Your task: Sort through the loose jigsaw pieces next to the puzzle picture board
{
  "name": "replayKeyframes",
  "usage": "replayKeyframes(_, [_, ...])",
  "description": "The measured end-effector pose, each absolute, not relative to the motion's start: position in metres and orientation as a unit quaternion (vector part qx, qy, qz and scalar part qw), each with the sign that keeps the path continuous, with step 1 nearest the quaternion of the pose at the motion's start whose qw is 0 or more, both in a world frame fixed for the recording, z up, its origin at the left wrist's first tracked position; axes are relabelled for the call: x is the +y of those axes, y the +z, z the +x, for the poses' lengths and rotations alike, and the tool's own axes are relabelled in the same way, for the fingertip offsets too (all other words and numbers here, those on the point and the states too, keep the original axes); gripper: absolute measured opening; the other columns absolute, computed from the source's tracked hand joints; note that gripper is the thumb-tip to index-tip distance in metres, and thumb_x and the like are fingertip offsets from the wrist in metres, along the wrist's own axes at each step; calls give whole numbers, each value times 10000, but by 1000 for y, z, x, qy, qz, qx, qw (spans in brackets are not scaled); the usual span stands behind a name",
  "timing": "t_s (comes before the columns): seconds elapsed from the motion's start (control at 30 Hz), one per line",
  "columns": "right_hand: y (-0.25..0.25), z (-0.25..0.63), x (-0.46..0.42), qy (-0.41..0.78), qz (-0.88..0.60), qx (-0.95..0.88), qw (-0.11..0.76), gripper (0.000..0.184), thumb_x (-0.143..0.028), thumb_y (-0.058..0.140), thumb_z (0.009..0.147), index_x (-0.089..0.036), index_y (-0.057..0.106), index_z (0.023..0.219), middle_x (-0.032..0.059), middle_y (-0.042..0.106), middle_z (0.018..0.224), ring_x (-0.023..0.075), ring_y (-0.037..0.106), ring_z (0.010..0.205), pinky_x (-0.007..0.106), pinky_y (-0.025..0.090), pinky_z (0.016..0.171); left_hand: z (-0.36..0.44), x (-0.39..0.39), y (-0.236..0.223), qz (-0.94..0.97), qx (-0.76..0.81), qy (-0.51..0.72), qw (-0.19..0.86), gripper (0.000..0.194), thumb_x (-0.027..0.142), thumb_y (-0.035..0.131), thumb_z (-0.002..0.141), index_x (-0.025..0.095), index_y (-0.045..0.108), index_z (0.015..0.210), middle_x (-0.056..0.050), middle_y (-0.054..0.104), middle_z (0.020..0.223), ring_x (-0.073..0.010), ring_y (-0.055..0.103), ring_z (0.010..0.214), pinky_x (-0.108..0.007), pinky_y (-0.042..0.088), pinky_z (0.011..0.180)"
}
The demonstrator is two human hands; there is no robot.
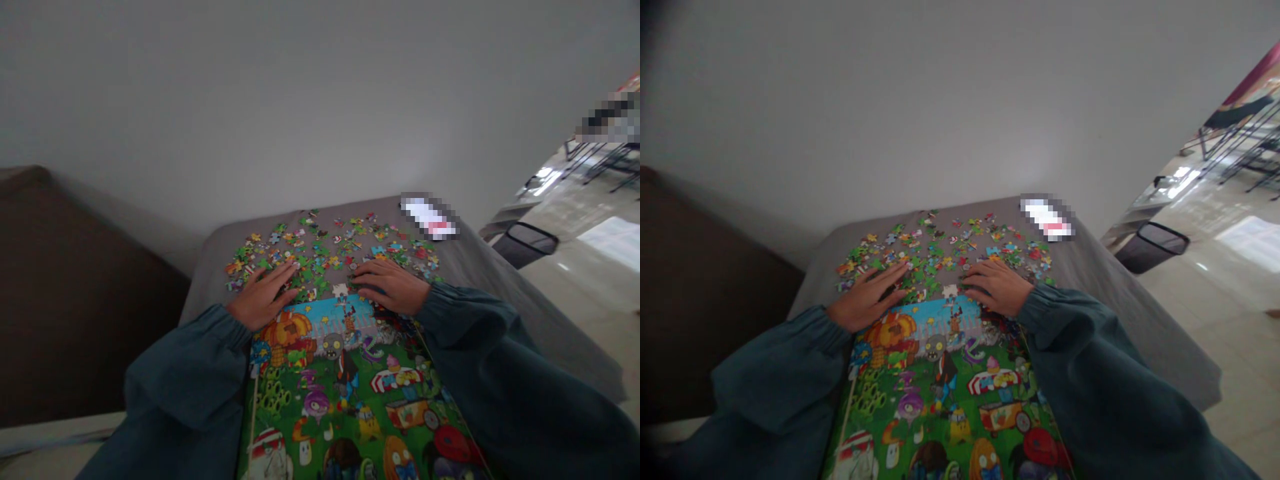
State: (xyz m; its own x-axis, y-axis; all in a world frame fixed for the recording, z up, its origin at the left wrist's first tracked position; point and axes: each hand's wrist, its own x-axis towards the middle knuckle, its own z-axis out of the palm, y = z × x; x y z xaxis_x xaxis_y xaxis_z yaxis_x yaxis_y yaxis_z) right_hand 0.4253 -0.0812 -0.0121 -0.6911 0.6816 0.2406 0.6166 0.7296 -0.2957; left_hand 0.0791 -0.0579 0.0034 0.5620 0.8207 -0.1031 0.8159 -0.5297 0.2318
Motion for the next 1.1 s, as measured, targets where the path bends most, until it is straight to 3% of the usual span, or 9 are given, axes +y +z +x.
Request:
replayKeyframes(0.27, [-14, 426, -81, 107, -361, -909, 179, 375, -417, 491, 1080, -184, 735, 1243, 151, 712, 1303, 292, 639, 1232, 530, 495, 1072, 84, -46, 2, 874, 465, 75, 120, 646, 504, 228, 1072, 198, 366, 1624, -56, 354, 1705, -226, 252, 1613, -525, 118, 1336])
replayKeyframes(0.47, [-15, 426, -82, 115, -363, -906, 185, 375, -421, 492, 1074, -198, 743, 1241, 148, 718, 1294, 290, 651, 1222, 525, 500, 1075, 51, -39, 16, 834, 537, 71, 100, 665, 455, 219, 1055, 135, 398, 1609, -86, 407, 1681, -201, 359, 1569, -397, 292, 1299])
replayKeyframes(0.6, [-15, 426, -83, 116, -364, -905, 186, 377, -421, 480, 1074, -212, 748, 1237, 143, 722, 1286, 296, 655, 1211, 536, 508, 1065, 37, -37, 16, 785, 614, 36, 77, 688, 469, 250, 1042, 120, 364, 1624, -129, 315, 1715, -305, 227, 1617, -586, 259, 1286])
replayKeyframes(0.67, [-15, 426, -83, 115, -361, -906, 186, 371, -412, 477, 1074, -216, 747, 1237, 143, 719, 1292, 300, 655, 1213, 551, 506, 1065, 33, -37, 13, 760, 646, 15, 71, 701, 496, 237, 1045, 136, 334, 1638, -157, 281, 1719, -344, 233, 1612, -672, 269, 1246])
replayKeyframes(1.1, [-16, 427, -83, 118, -360, -907, 183, 374, -407, 481, 1070, -199, 741, 1241, 148, 715, 1286, 303, 648, 1224, 544, 513, 1067, 34, -32, 5, 706, 706, -13, 48, 694, 589, 168, 1043, 304, 280, 1667, -47, 193, 1760, -345, 201, 1622, -661, 213, 1256])
